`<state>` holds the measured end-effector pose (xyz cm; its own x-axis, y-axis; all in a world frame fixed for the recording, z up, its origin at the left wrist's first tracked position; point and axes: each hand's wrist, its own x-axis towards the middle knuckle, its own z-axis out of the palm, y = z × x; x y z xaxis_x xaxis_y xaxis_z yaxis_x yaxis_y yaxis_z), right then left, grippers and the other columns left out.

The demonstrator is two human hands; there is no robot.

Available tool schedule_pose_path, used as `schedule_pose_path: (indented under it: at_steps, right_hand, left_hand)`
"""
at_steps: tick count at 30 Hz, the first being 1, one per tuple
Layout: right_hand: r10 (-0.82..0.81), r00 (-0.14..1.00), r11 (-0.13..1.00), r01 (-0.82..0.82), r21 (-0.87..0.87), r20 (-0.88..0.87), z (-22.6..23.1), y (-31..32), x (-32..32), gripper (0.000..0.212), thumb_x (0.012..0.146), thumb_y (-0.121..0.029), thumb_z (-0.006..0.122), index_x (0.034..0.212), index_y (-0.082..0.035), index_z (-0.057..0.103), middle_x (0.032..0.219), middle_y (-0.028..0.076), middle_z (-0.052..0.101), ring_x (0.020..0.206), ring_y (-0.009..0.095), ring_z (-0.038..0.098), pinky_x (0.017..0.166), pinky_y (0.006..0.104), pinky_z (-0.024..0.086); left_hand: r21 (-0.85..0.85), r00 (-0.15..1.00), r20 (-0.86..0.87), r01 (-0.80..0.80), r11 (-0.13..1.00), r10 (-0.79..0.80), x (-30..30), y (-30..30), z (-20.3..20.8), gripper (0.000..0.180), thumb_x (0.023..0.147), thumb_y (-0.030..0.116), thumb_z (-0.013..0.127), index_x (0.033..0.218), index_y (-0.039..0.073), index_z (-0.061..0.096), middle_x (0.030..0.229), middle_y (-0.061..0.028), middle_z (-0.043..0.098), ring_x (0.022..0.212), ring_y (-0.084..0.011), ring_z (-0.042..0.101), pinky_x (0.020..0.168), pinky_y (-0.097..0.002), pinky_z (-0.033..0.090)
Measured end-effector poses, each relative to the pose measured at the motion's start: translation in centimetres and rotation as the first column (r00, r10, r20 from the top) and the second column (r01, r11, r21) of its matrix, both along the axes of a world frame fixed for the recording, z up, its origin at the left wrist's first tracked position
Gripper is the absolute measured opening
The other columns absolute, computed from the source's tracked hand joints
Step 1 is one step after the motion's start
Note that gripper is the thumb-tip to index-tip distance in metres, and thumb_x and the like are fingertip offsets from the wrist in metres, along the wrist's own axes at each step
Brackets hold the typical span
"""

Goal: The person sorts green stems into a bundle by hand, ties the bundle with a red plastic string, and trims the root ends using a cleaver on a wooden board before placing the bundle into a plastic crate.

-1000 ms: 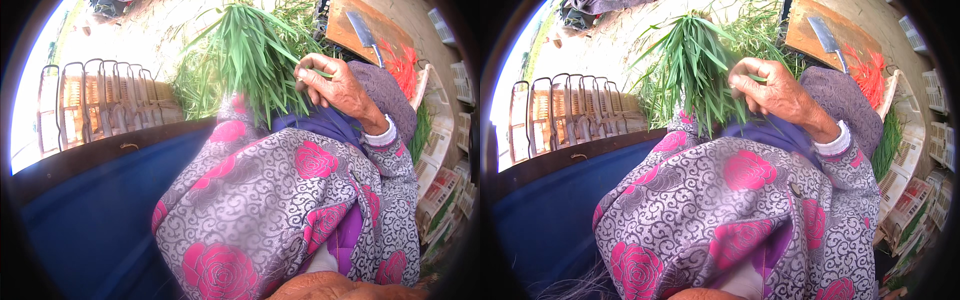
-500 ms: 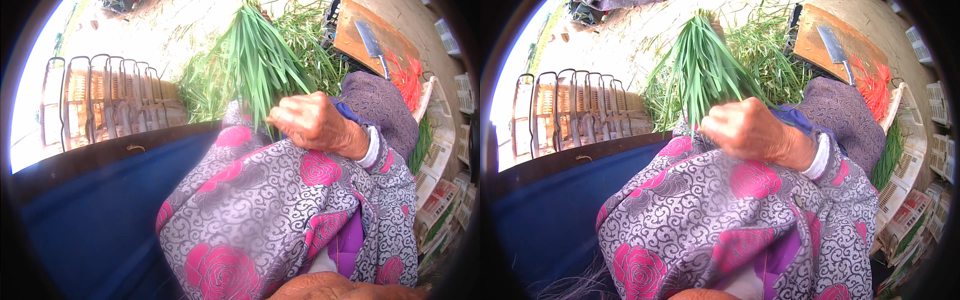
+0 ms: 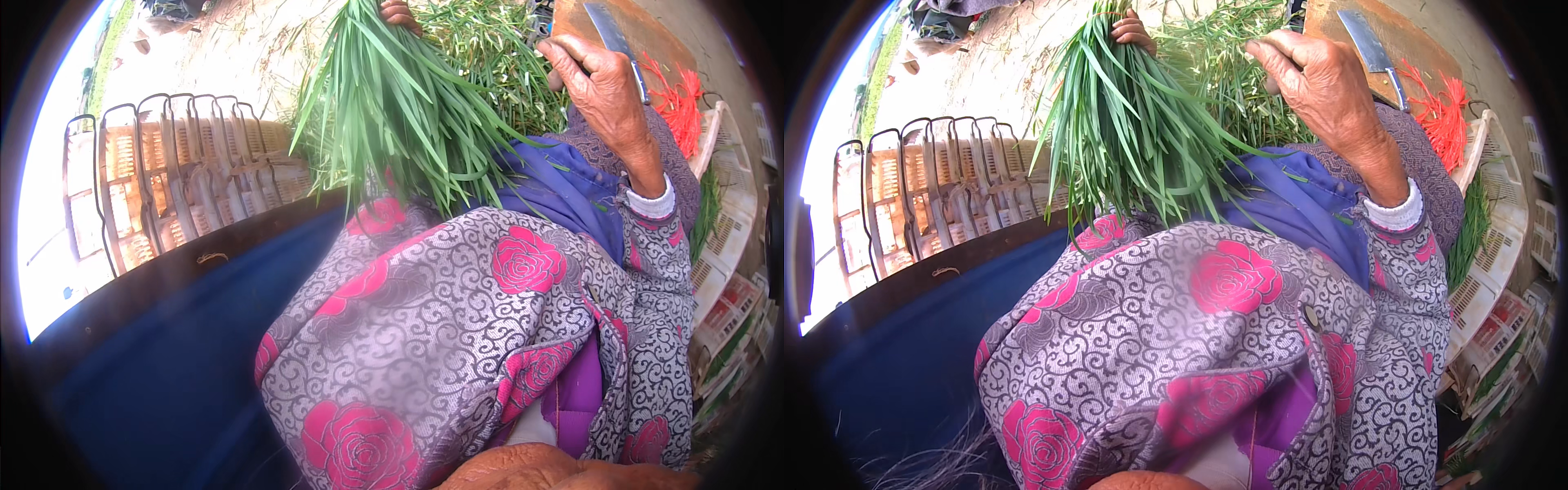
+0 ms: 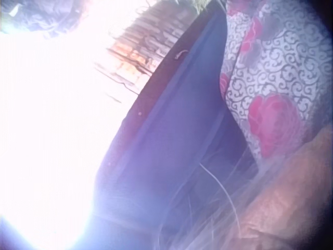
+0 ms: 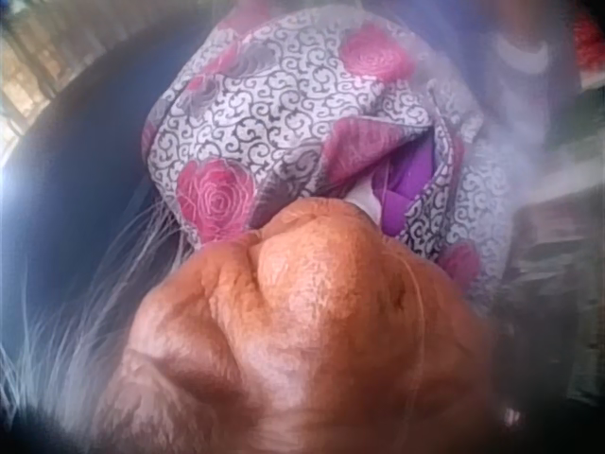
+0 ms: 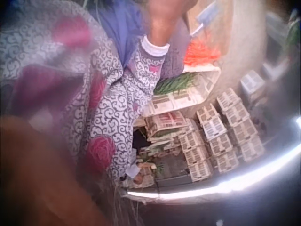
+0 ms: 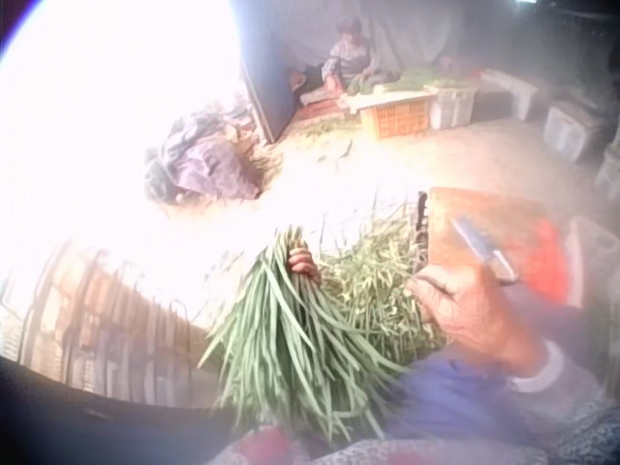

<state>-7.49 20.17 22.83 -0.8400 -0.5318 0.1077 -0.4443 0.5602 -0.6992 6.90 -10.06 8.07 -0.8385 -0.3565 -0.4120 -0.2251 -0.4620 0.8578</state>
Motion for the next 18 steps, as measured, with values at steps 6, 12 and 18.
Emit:
schedule_pose_path:
  at_steps: [6,12,18]
  right_hand:
    - [0.179,0.859,0.882,-0.356,-0.309,-0.48,-0.8,-3.7,-0.6,0.021,0.093,-0.01,0.068,0.114,-0.008,0.072,0.087,0.007,0.071,0.065,0.017,0.065,0.061,0.0293,0.052]
    - [0.48,0.813,0.764,-0.572,-0.299,-0.329,-1.3,-6.9,1.9,0.023,0.095,-0.003,0.062,0.117,-0.004,0.069,0.105,0.008,0.072,0.08,0.017,0.067,0.074,0.0301,0.054]
    - [0.414,0.852,0.837,-0.494,-0.234,-0.32,-3.6,-7.5,1.6,0.017,0.093,-0.005,0.065,0.109,-0.001,0.068,0.094,0.012,0.07,0.081,0.022,0.069,0.072,0.033,0.055]
  left_hand:
    - [-0.002,1.0,-0.003,-0.015,1.0,0.015,-0.4,-0.3,0.1,0.061,0.097,0.046,0.053,0.14,0.003,0.049,0.131,-0.0185,0.059,0.114,-0.0325,0.06,0.096,-0.0489,0.051]
    - [0.007,1.0,-0.013,-0.021,1.0,0.021,-0.7,-0.6,0.0,0.061,0.097,0.046,0.053,0.14,0.003,0.049,0.13,-0.0183,0.059,0.113,-0.0324,0.06,0.096,-0.0486,0.051]
    - [0.013,0.999,-0.015,-0.032,0.999,0.032,-0.9,-0.9,0.0,0.061,0.097,0.046,0.053,0.14,0.003,0.049,0.13,-0.0182,0.059,0.113,-0.0323,0.061,0.096,-0.0482,0.052]
